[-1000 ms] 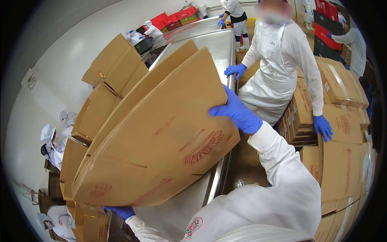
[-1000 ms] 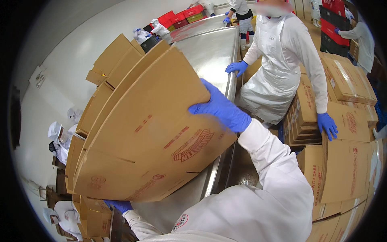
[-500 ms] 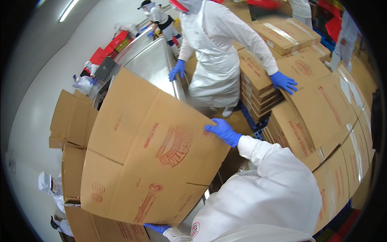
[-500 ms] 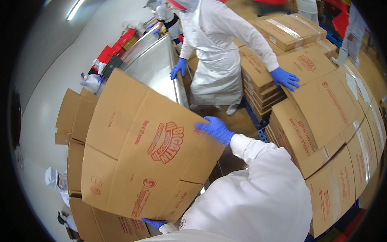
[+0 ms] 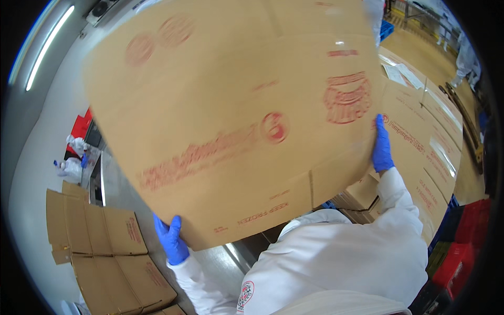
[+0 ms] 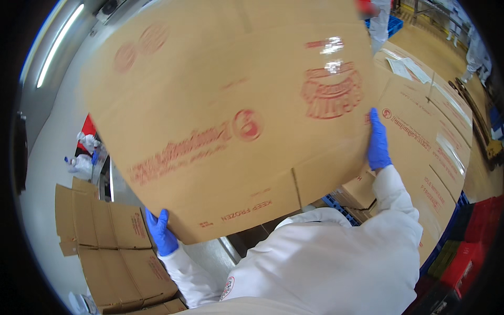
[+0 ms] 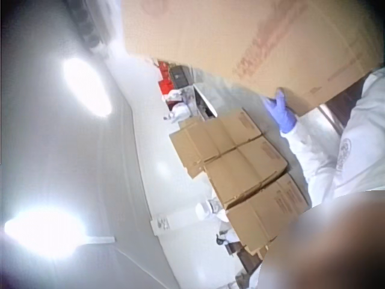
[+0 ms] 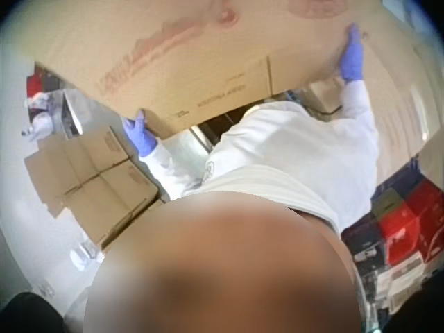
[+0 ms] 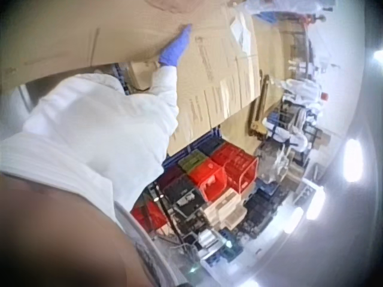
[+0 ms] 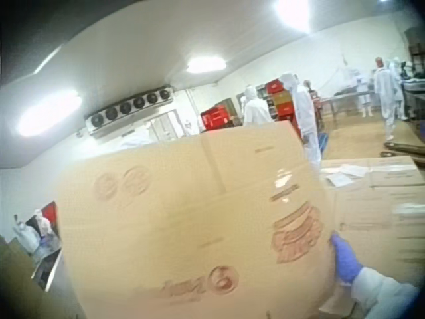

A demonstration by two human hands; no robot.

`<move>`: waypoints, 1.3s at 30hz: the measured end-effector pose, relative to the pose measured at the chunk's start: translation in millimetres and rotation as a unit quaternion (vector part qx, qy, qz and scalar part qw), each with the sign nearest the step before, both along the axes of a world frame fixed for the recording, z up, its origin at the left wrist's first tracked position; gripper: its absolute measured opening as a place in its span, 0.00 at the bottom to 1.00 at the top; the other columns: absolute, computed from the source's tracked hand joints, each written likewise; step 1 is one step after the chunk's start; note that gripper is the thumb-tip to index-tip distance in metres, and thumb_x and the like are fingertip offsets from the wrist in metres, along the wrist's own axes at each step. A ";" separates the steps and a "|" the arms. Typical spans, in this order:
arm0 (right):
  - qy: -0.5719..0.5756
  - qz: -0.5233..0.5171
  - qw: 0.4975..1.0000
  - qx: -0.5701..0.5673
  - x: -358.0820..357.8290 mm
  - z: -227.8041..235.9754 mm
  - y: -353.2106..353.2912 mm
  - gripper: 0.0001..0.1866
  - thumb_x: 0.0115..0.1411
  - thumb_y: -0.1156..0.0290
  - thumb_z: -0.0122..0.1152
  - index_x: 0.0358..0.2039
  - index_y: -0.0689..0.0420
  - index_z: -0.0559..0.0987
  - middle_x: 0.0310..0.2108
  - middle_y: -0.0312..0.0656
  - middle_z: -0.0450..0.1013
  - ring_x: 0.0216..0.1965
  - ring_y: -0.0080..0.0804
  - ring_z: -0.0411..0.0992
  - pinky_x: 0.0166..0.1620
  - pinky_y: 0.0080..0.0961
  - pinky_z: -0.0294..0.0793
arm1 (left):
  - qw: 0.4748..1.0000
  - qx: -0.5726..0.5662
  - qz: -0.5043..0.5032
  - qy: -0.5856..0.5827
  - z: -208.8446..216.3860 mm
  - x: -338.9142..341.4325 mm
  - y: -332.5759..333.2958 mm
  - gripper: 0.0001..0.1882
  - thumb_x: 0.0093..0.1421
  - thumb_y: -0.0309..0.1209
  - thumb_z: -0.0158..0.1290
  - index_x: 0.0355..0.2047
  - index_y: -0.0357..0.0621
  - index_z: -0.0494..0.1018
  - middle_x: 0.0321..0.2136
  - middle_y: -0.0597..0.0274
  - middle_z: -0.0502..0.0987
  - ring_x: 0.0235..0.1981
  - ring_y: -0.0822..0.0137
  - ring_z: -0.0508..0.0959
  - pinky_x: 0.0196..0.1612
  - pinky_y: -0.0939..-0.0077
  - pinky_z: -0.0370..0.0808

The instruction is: The person assembles flat cardboard boxes by folding and tucking flaps into place. They repeatedly pick up flat-packed boxes, fold them into shape, and place them on a stainless steel table. Other workers in protective gear are visible in the background.

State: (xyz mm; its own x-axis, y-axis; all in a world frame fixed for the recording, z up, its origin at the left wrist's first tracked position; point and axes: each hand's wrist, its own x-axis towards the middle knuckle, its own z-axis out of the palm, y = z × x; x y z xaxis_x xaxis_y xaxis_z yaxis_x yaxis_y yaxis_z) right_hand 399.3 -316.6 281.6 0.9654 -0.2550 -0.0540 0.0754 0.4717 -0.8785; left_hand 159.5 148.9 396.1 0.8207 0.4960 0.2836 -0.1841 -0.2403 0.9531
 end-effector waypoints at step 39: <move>0.344 -0.213 0.546 -0.734 -18.3 -272.3 -469.4 0.13 0.62 0.70 0.44 0.35 0.61 0.78 0.32 0.49 0.76 0.34 0.40 0.76 0.34 0.35 0.74 | 0.795 -0.443 -0.360 0.206 -174.3 219.2 -119.6 0.29 0.62 0.45 0.48 0.61 0.48 0.61 0.52 0.54 0.71 0.52 0.56 0.73 0.52 0.60 0.71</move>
